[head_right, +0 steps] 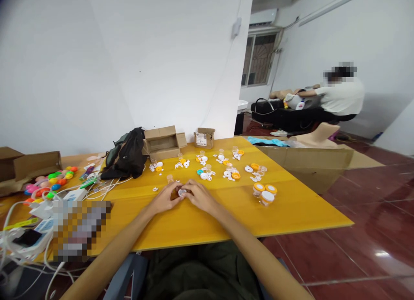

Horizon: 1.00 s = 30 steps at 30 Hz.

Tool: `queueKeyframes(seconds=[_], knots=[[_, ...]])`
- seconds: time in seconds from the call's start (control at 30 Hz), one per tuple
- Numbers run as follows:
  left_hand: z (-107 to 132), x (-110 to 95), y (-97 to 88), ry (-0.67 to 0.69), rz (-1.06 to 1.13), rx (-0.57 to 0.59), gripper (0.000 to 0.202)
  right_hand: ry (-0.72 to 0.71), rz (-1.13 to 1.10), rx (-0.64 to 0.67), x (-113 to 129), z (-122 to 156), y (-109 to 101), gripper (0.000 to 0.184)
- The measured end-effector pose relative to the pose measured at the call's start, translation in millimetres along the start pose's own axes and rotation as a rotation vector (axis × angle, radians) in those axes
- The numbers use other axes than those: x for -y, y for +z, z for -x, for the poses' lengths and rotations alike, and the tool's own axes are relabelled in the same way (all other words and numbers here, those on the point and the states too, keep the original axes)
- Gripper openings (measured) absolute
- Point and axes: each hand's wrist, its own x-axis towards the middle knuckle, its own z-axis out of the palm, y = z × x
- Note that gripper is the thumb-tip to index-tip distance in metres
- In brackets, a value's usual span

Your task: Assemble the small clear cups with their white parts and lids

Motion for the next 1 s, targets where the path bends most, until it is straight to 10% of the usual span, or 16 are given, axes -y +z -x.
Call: queueKeyframes(seconds=[1.0], knots=[[-0.7, 5.0, 4.1, -0.023, -0.062, -0.016, 0.016, 0.353, 0.644, 0.454, 81.2, -53.9, -27.6, 0.031]])
